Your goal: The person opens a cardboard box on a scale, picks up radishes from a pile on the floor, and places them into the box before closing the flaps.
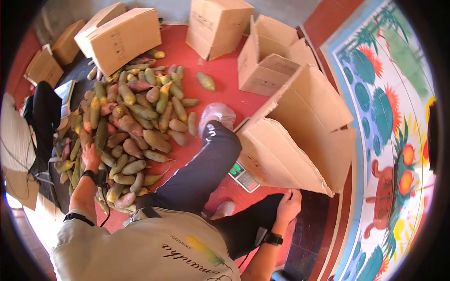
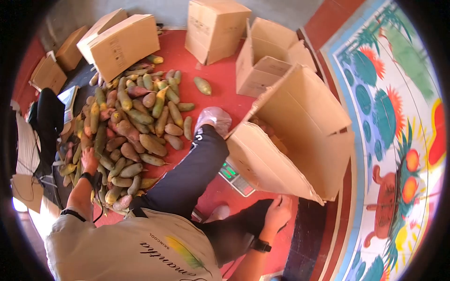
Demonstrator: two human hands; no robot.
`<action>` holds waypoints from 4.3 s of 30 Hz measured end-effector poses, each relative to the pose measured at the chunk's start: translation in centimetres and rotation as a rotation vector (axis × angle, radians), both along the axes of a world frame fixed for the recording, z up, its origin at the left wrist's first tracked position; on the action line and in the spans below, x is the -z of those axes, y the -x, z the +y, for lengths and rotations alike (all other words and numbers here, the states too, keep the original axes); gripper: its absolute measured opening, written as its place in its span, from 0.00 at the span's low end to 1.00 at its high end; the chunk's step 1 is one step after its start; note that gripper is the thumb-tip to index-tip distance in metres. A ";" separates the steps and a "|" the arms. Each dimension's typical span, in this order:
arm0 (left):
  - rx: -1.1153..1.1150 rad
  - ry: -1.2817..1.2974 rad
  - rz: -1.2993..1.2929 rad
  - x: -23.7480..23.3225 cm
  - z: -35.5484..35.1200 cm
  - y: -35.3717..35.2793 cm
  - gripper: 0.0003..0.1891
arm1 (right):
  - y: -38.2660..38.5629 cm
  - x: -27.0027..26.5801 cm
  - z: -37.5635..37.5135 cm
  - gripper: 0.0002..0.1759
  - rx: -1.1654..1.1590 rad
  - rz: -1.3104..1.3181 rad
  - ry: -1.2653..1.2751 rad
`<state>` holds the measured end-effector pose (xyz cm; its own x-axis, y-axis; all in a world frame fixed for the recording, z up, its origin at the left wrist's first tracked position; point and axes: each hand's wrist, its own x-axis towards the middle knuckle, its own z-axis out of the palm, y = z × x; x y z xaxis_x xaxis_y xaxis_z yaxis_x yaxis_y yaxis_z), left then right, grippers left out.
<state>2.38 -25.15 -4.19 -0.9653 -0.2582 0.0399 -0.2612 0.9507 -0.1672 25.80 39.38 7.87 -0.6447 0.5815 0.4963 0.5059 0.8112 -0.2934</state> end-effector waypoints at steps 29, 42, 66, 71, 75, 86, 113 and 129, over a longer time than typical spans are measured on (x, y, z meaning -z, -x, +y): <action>0.423 -0.863 0.333 -8.0 3.6 10.2 0.15 | -0.7 0.5 0.4 0.05 0.016 0.080 0.037; 0.486 -2.046 -0.195 -23.7 25.7 9.2 0.11 | -0.6 0.3 0.2 0.05 0.001 0.094 0.059; 1.174 -2.314 -0.225 -32.4 45.5 3.2 0.14 | -0.6 0.1 0.2 0.06 0.014 0.090 0.104; 1.155 -2.436 -0.349 -31.8 45.9 3.0 0.14 | -0.4 0.4 0.3 0.07 0.019 0.075 0.098; 1.088 -2.359 -0.516 -29.3 47.5 2.0 0.13 | -0.2 0.0 0.1 0.06 0.031 0.084 0.057; 1.303 -1.670 -0.276 -28.3 48.5 -0.1 0.11 | -0.5 0.4 0.5 0.07 0.009 0.050 0.065; 0.089 -0.248 -0.344 7.1 3.6 -4.4 0.17 | -0.3 0.8 0.9 0.07 -0.016 -0.010 0.029; -0.304 -0.404 -0.703 8.9 2.6 -2.2 0.42 | -0.2 1.7 1.5 0.08 -0.061 -0.051 -0.100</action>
